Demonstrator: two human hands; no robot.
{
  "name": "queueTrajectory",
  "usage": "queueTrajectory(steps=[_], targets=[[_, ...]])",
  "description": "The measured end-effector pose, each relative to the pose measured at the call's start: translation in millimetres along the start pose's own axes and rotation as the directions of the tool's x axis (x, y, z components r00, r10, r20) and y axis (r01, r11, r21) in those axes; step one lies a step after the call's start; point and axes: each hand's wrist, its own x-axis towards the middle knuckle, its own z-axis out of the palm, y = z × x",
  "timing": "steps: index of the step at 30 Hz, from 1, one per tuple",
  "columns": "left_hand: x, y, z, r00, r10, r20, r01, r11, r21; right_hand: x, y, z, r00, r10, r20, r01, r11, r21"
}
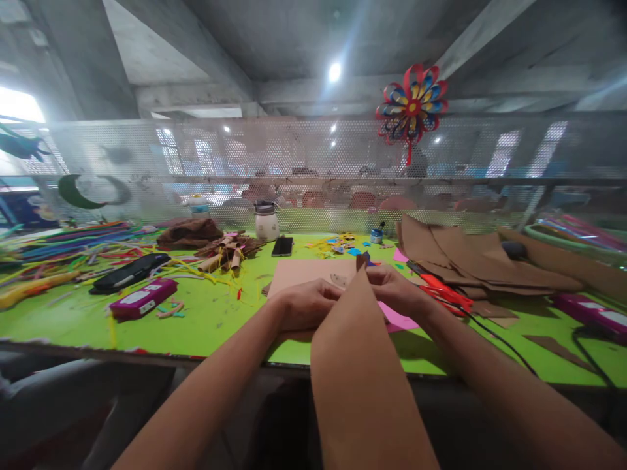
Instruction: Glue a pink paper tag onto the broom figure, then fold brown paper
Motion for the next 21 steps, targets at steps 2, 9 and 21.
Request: queueTrajectory(steps=[2,9,21], targets=[[1.6,5.0,-13.7,0.993,0.013,-0.119,0.011,0.981,0.194,0.5,-1.2,-2.7,0.998,0.042,0.036,-0.041,0.998,-0.039],[5.6,18.5,-26.1,0.944,0.220,-0.245,-0.122,0.925,0.359,1.9,3.5,-3.6,0.931,0.311,0.189,-0.229,0.905,-0.358],[0.3,5.9,-6.9,0.945,0.104,-0.310,0.179,0.630,0.756,11.0,21.9,1.9,0.992,0.119,0.030,-0.040,0.547,-0.836]])
